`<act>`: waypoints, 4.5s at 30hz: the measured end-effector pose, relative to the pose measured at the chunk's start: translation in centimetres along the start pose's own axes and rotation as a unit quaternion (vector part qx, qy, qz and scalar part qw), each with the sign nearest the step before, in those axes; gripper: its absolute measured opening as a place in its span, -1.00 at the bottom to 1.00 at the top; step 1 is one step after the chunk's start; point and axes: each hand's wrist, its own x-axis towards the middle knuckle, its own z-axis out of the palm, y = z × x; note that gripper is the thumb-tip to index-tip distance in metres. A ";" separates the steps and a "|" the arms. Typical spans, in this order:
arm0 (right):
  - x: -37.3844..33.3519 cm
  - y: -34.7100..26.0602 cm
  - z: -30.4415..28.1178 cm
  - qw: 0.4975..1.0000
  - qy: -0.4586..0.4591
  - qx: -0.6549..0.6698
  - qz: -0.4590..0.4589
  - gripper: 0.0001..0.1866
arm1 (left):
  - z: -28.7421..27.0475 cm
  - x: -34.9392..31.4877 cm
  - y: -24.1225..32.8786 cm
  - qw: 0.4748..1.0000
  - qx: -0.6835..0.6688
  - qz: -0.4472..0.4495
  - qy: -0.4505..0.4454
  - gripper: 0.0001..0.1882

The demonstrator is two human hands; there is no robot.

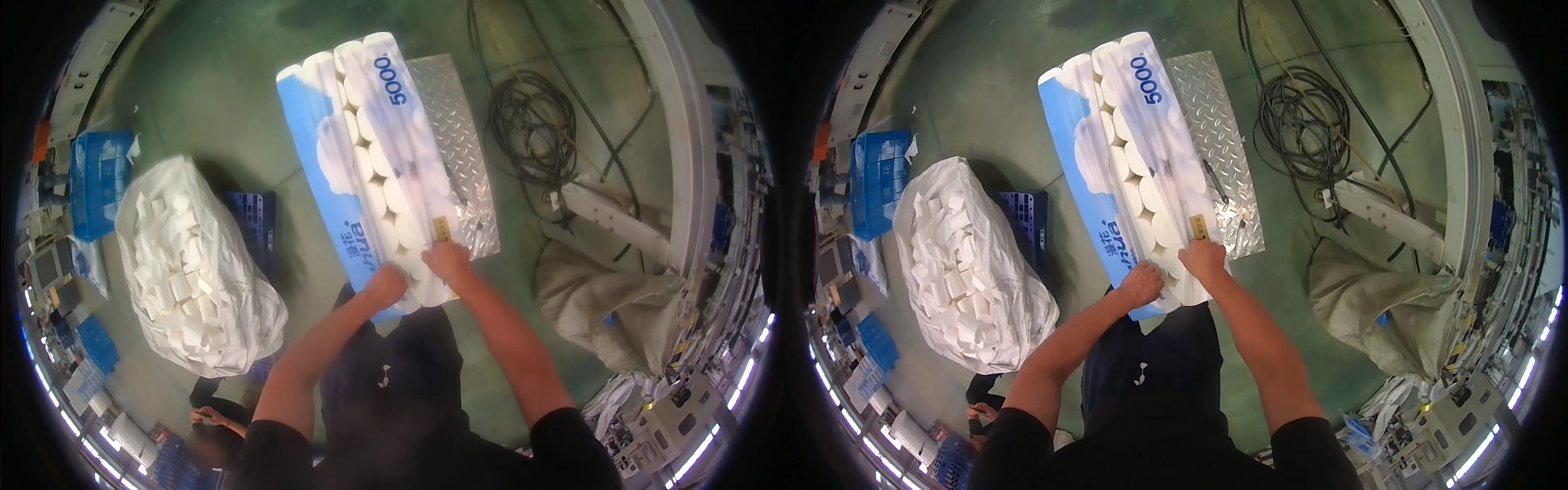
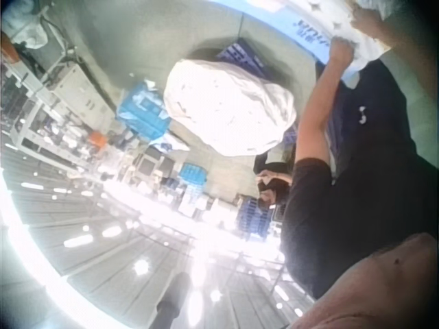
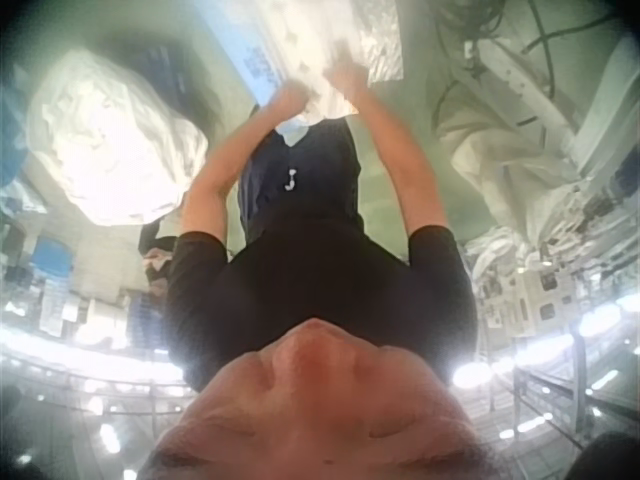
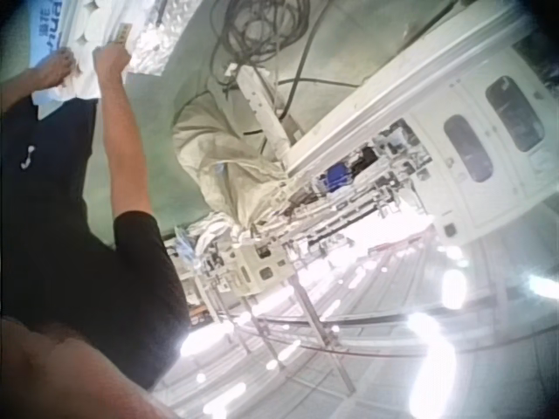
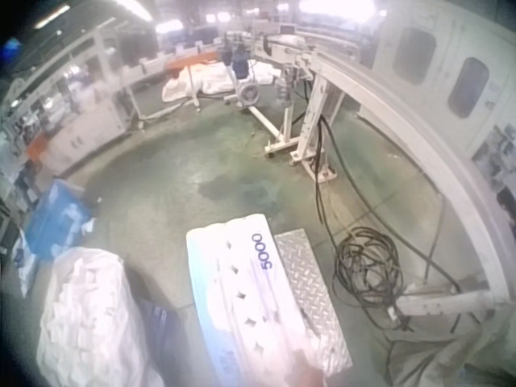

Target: The person takes paper rolls from a large bag and places them onto a curved conveyor belt system.

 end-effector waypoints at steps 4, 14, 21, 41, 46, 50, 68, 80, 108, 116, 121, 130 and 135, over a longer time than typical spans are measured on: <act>0.8 1.6 2.9 0.998 0.002 0.026 0.051 -0.64 | -2.1 -2.0 0.7 0.997 -0.060 -0.047 0.027 -0.74; 1.9 11.7 1.2 0.968 0.173 0.067 0.167 -0.67 | -1.2 -10.0 0.2 0.961 -0.161 -0.203 0.099 -0.70; 3.8 11.1 -1.3 0.979 0.057 0.085 0.178 -0.63 | -1.4 -11.0 -1.3 0.970 -0.132 -0.159 0.129 -0.73; 0.1 -4.7 3.3 0.949 0.308 0.007 -0.067 -0.18 | -4.4 1.2 1.1 0.794 -0.259 -0.456 0.307 -0.01; 1.0 -5.0 2.1 0.969 0.222 0.000 -0.104 0.04 | -4.4 2.2 -0.1 0.780 -0.275 -0.474 0.302 0.11; 1.8 -4.9 2.6 0.965 0.237 -0.043 -0.103 0.11 | -5.2 3.0 -1.4 0.799 -0.266 -0.478 0.250 0.17; 0.1 -5.0 -2.4 0.972 0.171 -0.013 -0.164 0.08 | -6.6 1.5 -2.3 0.837 -0.258 -0.415 0.247 0.16; -0.5 -3.5 -2.0 0.963 0.190 0.012 -0.191 -0.07 | -8.4 -1.0 -0.9 0.858 -0.183 -0.383 0.288 0.05; -12.8 -2.3 -16.9 0.950 0.189 0.121 -0.219 -0.06 | -20.0 -17.8 8.9 0.633 -0.422 -0.491 0.425 -0.13; -24.2 1.2 -23.4 0.707 0.124 0.641 -0.273 0.06 | -22.2 -21.3 13.2 0.530 -0.576 -0.307 0.541 -0.17; -31.7 0.8 -24.3 0.660 0.219 0.640 -0.327 0.08 | -23.9 -22.5 14.5 0.573 -0.591 -0.245 0.512 -0.14; -44.8 3.7 -19.9 0.244 0.137 0.875 -0.395 -0.15 | -22.6 -23.6 16.1 0.523 -0.714 -0.115 0.451 -0.30; -52.1 5.4 -18.2 0.128 0.134 0.856 -0.483 -0.13 | -22.0 -22.0 18.8 0.523 -0.779 -0.048 0.343 -0.42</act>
